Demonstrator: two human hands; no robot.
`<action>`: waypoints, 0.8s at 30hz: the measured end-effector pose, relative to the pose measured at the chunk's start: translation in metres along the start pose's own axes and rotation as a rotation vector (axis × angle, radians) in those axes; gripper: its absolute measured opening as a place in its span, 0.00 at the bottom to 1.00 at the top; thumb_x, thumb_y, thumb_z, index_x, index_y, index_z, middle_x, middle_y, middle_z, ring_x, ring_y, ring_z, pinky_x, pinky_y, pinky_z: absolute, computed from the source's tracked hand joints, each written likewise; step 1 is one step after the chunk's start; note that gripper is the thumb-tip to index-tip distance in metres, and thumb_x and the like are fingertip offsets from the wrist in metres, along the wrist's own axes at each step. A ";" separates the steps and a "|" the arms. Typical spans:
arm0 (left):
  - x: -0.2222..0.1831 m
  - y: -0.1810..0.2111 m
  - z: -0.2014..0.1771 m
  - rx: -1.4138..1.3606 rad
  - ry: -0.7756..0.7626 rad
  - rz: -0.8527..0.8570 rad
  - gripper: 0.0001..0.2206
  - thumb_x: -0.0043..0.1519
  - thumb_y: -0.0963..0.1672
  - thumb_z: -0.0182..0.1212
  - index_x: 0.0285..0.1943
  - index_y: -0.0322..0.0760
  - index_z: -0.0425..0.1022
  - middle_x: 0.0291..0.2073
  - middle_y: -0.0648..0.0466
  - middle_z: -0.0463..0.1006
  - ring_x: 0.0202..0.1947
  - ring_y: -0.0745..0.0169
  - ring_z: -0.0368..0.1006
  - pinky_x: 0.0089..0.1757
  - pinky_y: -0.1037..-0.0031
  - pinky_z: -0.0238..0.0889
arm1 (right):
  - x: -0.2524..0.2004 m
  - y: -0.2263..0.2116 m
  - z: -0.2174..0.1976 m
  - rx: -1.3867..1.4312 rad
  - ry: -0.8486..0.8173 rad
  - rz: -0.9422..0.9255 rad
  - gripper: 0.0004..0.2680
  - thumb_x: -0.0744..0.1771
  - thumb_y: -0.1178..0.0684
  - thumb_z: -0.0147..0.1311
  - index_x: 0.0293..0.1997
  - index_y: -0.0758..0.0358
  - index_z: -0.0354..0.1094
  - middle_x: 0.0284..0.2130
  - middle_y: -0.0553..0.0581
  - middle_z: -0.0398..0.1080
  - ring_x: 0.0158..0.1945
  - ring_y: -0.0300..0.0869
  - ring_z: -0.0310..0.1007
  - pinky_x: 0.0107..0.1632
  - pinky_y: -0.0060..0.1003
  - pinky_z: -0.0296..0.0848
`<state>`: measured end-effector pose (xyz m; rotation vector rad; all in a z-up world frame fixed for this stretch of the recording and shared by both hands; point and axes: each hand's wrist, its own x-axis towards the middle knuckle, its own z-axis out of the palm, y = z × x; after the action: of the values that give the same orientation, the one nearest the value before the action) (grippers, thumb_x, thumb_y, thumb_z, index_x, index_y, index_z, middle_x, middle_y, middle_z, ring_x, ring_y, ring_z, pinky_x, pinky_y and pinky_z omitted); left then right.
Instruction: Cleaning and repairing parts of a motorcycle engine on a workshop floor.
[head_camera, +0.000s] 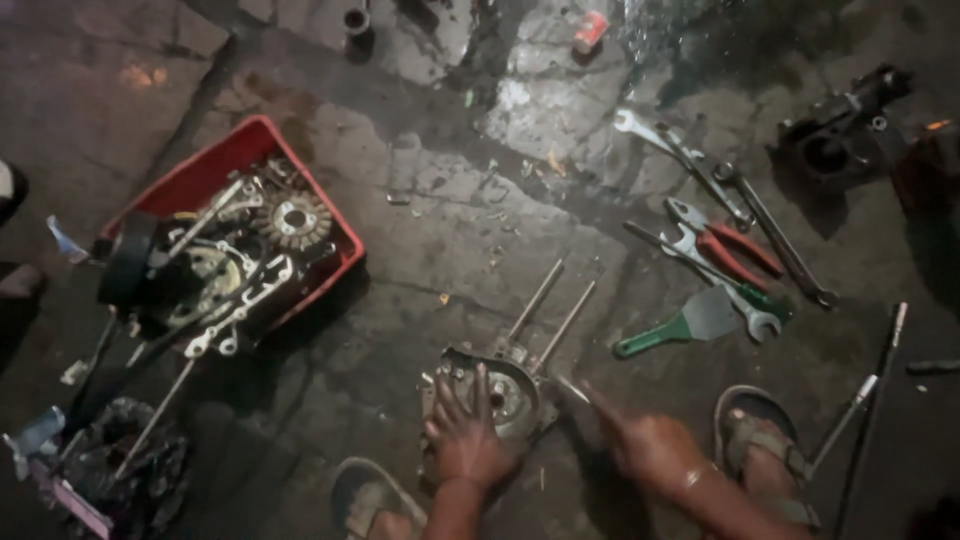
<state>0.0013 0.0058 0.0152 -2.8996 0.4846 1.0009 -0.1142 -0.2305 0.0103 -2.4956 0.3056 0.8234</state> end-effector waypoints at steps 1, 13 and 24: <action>-0.003 0.003 -0.006 -0.006 -0.005 0.002 0.57 0.50 0.63 0.67 0.80 0.51 0.29 0.74 0.24 0.33 0.74 0.24 0.37 0.61 0.40 0.44 | 0.005 -0.005 0.001 -0.005 -0.005 0.005 0.30 0.64 0.43 0.55 0.74 0.33 0.43 0.26 0.66 0.76 0.27 0.61 0.77 0.33 0.57 0.75; -0.005 0.000 -0.017 -0.096 -0.104 0.028 0.60 0.47 0.69 0.65 0.79 0.53 0.28 0.76 0.27 0.30 0.76 0.21 0.30 0.58 0.36 0.40 | 0.024 0.052 0.000 -0.027 -0.073 -0.001 0.20 0.63 0.38 0.58 0.60 0.42 0.65 0.29 0.64 0.78 0.33 0.59 0.79 0.37 0.55 0.76; 0.012 0.001 -0.031 -0.160 -0.101 -0.033 0.56 0.51 0.64 0.67 0.80 0.53 0.29 0.74 0.26 0.34 0.73 0.23 0.36 0.61 0.37 0.43 | 0.083 -0.090 -0.081 0.018 0.195 -0.047 0.21 0.64 0.47 0.51 0.67 0.40 0.61 0.30 0.66 0.77 0.33 0.62 0.78 0.37 0.57 0.76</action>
<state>0.0285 -0.0029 0.0327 -2.9633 0.3658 1.2271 0.0236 -0.2008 0.0508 -2.5605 0.3175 0.5572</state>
